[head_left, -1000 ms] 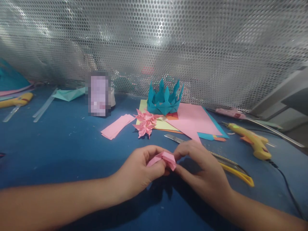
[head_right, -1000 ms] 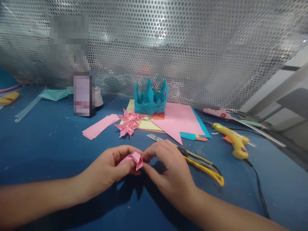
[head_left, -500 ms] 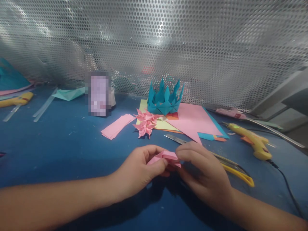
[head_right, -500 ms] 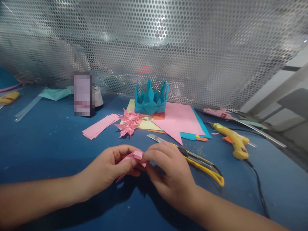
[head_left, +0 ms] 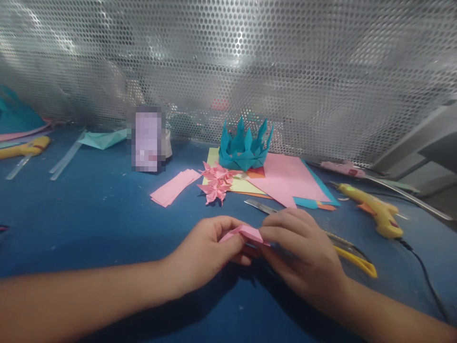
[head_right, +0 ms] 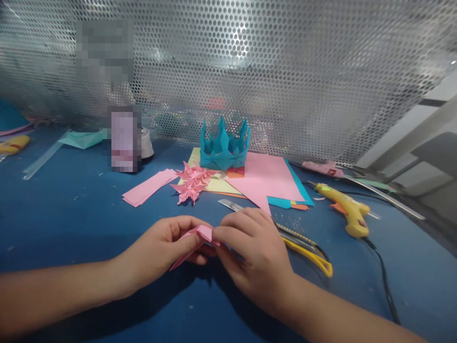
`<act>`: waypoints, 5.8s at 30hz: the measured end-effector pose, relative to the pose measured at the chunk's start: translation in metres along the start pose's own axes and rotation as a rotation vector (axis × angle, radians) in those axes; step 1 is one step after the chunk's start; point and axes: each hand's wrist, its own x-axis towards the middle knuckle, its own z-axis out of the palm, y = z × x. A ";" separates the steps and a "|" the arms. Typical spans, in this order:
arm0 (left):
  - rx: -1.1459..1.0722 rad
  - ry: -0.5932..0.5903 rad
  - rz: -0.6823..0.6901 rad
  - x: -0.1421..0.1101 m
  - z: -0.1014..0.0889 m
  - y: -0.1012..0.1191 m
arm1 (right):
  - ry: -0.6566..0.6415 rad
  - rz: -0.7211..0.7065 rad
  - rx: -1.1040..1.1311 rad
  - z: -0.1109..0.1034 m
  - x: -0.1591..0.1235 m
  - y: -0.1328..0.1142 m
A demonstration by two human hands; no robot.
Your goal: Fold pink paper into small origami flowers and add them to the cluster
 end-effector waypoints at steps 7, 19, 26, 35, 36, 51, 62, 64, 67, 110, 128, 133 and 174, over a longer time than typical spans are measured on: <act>-0.021 -0.012 -0.002 -0.002 0.001 0.001 | 0.022 0.057 0.087 0.001 -0.003 -0.001; 0.022 0.026 -0.013 -0.002 -0.002 0.001 | -0.008 0.005 0.039 0.002 0.000 0.000; 0.053 0.039 0.001 -0.003 -0.001 0.002 | -0.015 -0.042 -0.004 0.001 -0.001 -0.002; -0.004 0.071 -0.013 -0.003 -0.004 0.000 | -0.045 0.011 -0.019 -0.002 -0.001 -0.005; -0.020 0.069 -0.015 -0.003 -0.004 0.001 | -0.043 0.026 -0.005 -0.003 0.000 -0.005; -0.055 0.065 0.003 -0.003 -0.002 0.003 | 0.024 0.146 0.058 0.003 -0.001 0.000; -0.015 0.081 0.043 -0.002 -0.003 -0.002 | -0.077 0.022 -0.129 -0.002 -0.005 -0.005; 0.003 0.059 0.073 -0.002 -0.003 -0.003 | -0.093 0.008 -0.143 -0.002 -0.005 -0.008; 0.025 0.036 0.114 -0.002 -0.004 -0.003 | -0.105 -0.025 -0.160 -0.002 -0.004 -0.013; -0.096 0.109 -0.024 -0.019 0.014 0.006 | 0.019 0.143 0.151 0.005 -0.001 -0.011; -0.195 0.167 -0.119 -0.026 0.029 0.015 | 0.026 0.182 0.141 -0.003 0.003 -0.013; -0.306 0.182 -0.143 -0.017 0.032 0.011 | 0.000 0.213 0.116 -0.002 0.004 -0.008; -0.237 0.031 -0.138 -0.016 0.022 0.003 | 0.037 -0.043 0.025 0.000 -0.003 -0.011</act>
